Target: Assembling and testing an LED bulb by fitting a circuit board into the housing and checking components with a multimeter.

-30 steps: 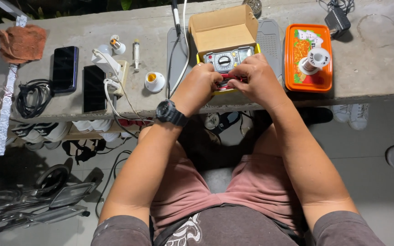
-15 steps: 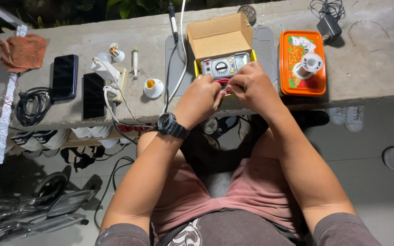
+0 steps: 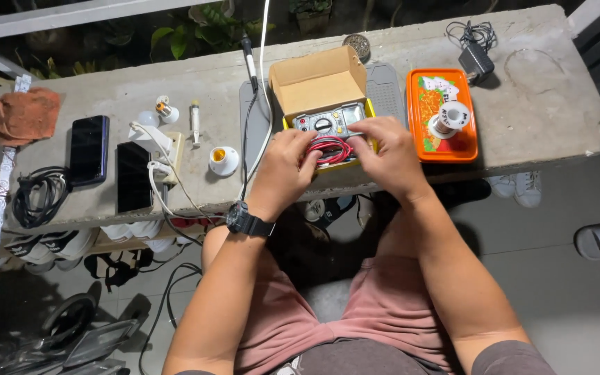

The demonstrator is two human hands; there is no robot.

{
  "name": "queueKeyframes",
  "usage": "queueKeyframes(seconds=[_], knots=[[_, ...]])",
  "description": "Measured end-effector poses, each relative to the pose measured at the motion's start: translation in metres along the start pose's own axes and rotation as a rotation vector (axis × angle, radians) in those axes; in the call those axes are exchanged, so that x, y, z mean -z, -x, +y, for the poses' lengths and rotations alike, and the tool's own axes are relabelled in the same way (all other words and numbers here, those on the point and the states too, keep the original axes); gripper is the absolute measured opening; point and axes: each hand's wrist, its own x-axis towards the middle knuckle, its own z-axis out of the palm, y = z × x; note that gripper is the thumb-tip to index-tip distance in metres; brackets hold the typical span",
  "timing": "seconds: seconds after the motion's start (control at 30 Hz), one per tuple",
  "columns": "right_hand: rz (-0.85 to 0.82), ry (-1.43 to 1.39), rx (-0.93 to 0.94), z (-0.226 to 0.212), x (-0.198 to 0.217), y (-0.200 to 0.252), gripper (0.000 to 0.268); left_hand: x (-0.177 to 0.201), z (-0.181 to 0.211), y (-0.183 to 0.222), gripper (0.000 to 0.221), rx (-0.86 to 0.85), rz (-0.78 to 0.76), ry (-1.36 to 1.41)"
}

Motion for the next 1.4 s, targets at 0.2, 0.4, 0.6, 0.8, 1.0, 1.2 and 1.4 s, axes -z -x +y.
queueKeyframes(seconds=[0.2, 0.4, 0.6, 0.8, 1.0, 1.2, 1.4], knots=[[-0.054, 0.216, 0.120, 0.009, -0.036, 0.016, 0.011, -0.024, -0.002, 0.011, 0.019, -0.056, -0.016, -0.243], [-0.073, 0.281, 0.116, 0.020, -0.040, 0.018, 0.012, -0.017, 0.019, 0.013, 0.033, -0.097, 0.020, -0.297], [-0.089, 0.175, 0.040, 0.025, -0.037, 0.012, 0.014, -0.036, 0.003, 0.023, 0.029, -0.125, 0.047, -0.326], [0.230, 0.150, -0.297, 0.059, -0.033, -0.044, 0.044, -0.039, 0.002, 0.023, 0.029, -0.126, 0.062, -0.318], [-0.019, -0.020, -0.715, 0.089, -0.046, -0.085, 0.064, -0.031, 0.012, 0.020, 0.032, -0.120, 0.085, -0.301], [0.119, -0.189, -0.593, 0.066, -0.026, -0.070, 0.060, -0.030, 0.009, 0.025, 0.039, -0.097, 0.122, -0.233], [0.103, -0.312, -0.467, -0.045, 0.014, -0.026, 0.083, -0.019, 0.038, 0.035, 0.046, 0.172, 0.333, 0.114]])
